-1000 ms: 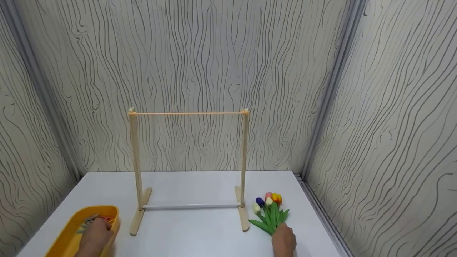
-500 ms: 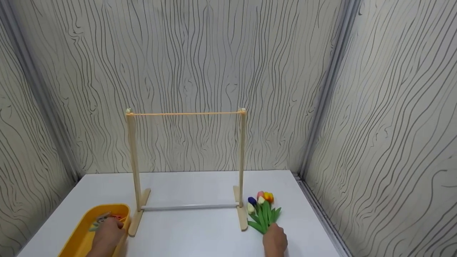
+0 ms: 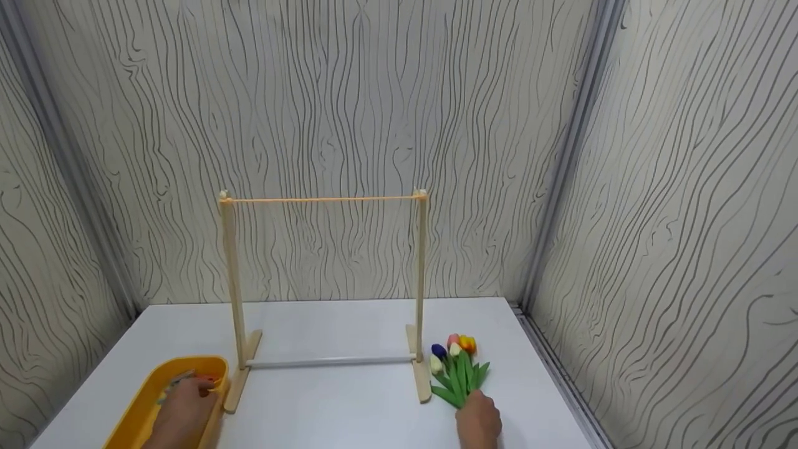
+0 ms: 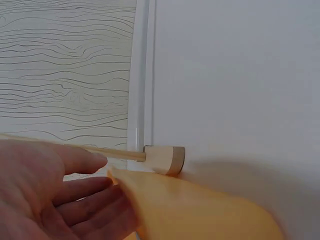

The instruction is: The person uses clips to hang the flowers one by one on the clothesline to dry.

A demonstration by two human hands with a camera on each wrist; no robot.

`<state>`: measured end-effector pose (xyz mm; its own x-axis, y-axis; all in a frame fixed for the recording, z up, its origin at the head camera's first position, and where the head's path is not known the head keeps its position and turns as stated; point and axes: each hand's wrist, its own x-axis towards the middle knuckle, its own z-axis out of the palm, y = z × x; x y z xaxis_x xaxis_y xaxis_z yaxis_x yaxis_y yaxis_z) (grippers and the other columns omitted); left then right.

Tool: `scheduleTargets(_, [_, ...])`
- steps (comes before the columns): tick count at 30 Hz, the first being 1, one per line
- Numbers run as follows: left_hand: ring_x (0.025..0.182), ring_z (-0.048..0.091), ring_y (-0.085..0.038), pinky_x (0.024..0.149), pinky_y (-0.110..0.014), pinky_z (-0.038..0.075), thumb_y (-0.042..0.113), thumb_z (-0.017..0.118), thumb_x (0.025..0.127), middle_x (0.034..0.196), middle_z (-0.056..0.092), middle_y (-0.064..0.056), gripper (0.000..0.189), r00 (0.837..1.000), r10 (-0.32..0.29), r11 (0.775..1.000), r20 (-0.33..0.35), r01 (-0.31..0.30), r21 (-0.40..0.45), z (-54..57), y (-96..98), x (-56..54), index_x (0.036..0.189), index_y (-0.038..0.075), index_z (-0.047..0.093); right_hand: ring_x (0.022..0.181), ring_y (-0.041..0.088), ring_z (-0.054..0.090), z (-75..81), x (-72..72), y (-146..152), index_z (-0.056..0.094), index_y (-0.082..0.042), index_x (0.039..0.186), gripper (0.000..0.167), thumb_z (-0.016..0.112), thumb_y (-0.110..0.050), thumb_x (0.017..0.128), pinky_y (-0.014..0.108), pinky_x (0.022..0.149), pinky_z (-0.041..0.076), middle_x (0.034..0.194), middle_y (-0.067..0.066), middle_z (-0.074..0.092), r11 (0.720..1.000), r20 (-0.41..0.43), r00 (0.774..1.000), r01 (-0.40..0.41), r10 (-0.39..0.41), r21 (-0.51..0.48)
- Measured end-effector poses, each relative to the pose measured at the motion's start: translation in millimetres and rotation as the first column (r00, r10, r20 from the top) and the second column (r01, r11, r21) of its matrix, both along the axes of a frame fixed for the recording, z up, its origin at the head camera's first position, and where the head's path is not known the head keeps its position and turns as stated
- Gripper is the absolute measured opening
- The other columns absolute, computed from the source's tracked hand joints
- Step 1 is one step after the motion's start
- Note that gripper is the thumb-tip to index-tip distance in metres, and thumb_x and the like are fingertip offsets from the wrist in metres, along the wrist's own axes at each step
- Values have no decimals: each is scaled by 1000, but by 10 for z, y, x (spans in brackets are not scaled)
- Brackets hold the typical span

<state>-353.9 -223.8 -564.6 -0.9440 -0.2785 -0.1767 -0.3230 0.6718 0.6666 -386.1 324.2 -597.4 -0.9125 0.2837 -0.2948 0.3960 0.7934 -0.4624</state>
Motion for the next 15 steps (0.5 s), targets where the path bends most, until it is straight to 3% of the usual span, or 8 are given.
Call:
scheduleTargets(3, [91,69,-25,85,-43,62,4,71,99,114,78,-21,33,1000,12,1000,-24,-13,-28,92,-189,-15,128,-11,71,82,26,60,63,38,54,62,6,97,19,68,-12,94,36,73,56,87,15,64,1000,-32,999,-16,16,9])
scheduleTargets(7, [101,66,-31,104,-55,59,-4,66,100,124,73,-27,36,999,30,999,44,-28,-39,148,-369,-83,134,-13,64,78,25,59,163,139,186,62,7,96,20,69,-12,92,36,66,52,84,15,62,994,-133,986,-94,101,62])
scheduleTargets(11, [101,63,-30,107,-55,57,-6,65,99,129,71,-27,42,993,-48,995,107,57,-85,59,-401,-147,140,-12,61,80,27,61,253,192,293,63,10,102,27,73,-11,91,40,69,55,89,18,63,981,-143,976,-147,165,124])
scheduleTargets(15, [96,60,-28,106,-52,59,-4,70,98,130,70,-25,49,981,-127,968,150,155,-199,-42,-370,-146,145,-11,58,77,25,57,270,203,326,62,7,96,22,75,-10,88,38,67,53,83,14,61,974,-106,974,-184,199,131])
